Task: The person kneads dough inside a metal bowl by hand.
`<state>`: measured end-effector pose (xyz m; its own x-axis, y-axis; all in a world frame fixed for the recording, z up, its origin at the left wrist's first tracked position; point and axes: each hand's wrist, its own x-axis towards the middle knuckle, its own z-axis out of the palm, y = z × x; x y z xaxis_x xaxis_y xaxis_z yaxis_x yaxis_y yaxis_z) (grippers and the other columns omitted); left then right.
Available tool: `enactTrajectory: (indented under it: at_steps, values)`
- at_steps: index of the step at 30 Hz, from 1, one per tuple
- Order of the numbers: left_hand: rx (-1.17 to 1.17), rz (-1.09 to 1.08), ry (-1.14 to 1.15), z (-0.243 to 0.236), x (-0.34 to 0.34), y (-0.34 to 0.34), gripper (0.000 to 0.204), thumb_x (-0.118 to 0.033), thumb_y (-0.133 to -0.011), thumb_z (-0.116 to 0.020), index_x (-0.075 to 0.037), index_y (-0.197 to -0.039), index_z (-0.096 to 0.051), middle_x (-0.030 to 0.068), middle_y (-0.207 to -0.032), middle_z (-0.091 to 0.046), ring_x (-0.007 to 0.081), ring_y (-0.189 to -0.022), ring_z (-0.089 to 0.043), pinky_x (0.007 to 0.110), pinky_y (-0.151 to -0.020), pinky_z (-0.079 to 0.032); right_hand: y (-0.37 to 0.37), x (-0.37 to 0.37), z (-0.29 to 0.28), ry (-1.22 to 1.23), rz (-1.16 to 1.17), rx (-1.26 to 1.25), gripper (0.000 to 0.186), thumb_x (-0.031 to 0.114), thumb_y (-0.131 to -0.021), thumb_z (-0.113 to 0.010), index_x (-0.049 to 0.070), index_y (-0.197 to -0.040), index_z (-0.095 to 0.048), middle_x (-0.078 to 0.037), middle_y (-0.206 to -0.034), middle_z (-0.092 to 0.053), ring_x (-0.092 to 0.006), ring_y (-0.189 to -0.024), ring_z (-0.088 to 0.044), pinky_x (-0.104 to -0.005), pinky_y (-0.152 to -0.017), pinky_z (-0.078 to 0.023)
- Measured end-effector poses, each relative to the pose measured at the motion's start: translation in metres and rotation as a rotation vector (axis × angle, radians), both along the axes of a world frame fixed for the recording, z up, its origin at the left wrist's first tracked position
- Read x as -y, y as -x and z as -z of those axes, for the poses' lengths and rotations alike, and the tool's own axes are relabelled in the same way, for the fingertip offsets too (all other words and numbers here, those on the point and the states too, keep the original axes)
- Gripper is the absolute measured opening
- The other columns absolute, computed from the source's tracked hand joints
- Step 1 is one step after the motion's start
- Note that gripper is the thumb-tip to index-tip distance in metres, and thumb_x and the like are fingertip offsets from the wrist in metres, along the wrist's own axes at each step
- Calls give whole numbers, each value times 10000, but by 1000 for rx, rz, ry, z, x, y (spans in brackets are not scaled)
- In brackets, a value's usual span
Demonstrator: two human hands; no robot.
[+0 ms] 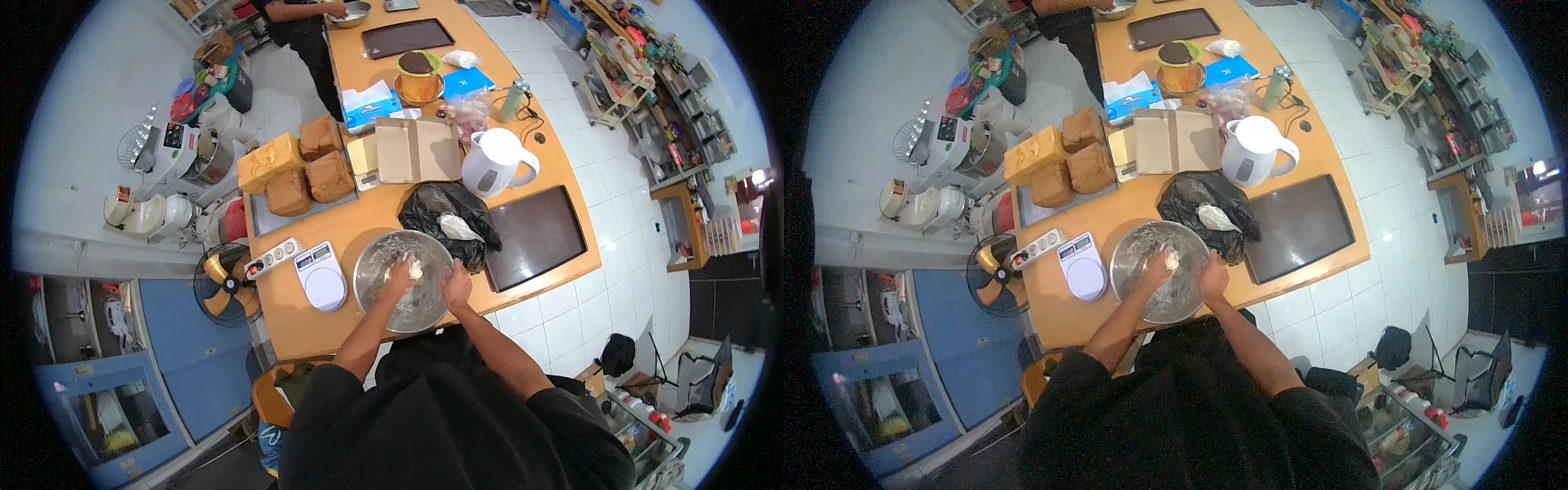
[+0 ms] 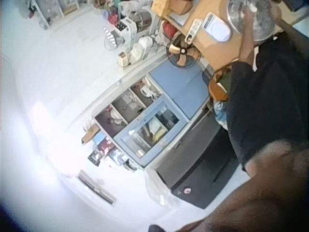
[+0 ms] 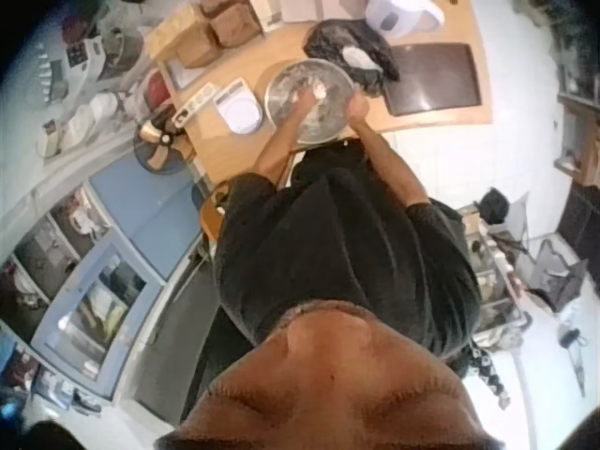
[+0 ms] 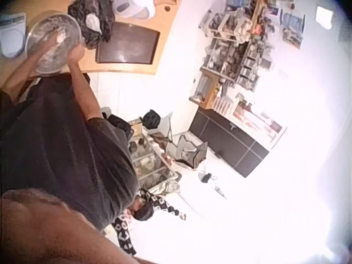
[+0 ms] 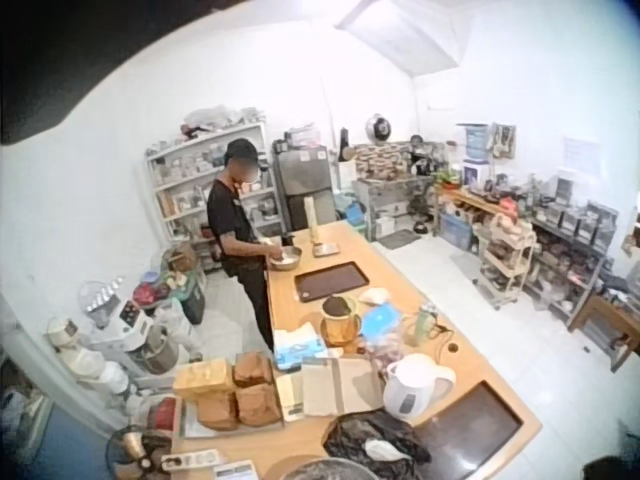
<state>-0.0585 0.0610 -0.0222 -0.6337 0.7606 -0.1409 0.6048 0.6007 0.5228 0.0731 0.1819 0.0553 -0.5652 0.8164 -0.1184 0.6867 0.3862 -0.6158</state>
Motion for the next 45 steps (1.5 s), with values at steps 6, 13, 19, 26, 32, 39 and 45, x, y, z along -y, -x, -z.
enactTrajectory:
  at_steps: [6, 13, 19, 26, 32, 39, 45]
  values:
    - [264, -75, 40, -44, 30, -27, 800, -125, -619, -762, -60, -1327, -395, 215, -1316, -444, 415, -1154, -472, 448, -961, -409, 6, -14, -5, 29, -102, -31, 157, 146, -872, -532, 24, -967, -508, -216, -909, -613, -438, -822, -591, -519, -674, -456]
    - [165, -296, -20, -73, 49, -59, 701, -87, -676, -687, -27, -1318, -412, 245, -1244, -508, 425, -1135, -481, 449, -954, -407, 12, -13, -14, 64, -210, -25, 131, 160, -873, -538, 46, -924, -500, -194, -917, -609, -425, -825, -594, -511, -685, -461]
    - [51, -469, -326, -100, 23, -61, 711, 13, -685, -615, -39, -1357, -388, 231, -1221, -527, 388, -1079, -537, 430, -907, -446, 8, -11, -9, 64, -166, -87, 129, 137, -865, -543, 32, -917, -487, -204, -913, -601, -433, -827, -588, -514, -685, -453]
    - [610, -512, -503, -79, 12, -57, 621, 14, -751, -563, 4, -1347, -390, 187, -1268, -516, 316, -1146, -513, 370, -974, -397, 10, -5, -15, 116, -130, -72, 144, 115, -853, -548, 10, -923, -478, -233, -912, -592, -449, -848, -575, -524, -705, -439]
    - [-74, -762, -34, -26, 11, -76, 748, -257, -759, -689, 19, -1364, -346, 291, -1118, -550, 431, -1036, -539, 484, -866, -445, 12, 8, -11, 212, -60, -65, 200, 83, -836, -530, 15, -1023, -504, -245, -943, -593, -460, -856, -569, -520, -723, -440]
    - [78, -659, -125, -40, -16, -78, 749, -212, -739, -678, 31, -1358, -333, 323, -1222, -456, 464, -1143, -428, 460, -969, -370, 13, 20, -4, 169, -45, -89, 240, 54, -811, -517, 21, -1048, -513, -233, -945, -595, -456, -840, -573, -516, -711, -449]
    - [152, -386, -67, -16, -2, -68, 549, -140, -764, -631, -61, -1278, -456, 269, -1237, -466, 449, -1129, -442, 458, -955, -382, 16, 17, -3, 128, -35, -76, 124, 84, -832, -525, 33, -941, -494, -212, -931, -591, -452, -809, -578, -521, -694, -450]
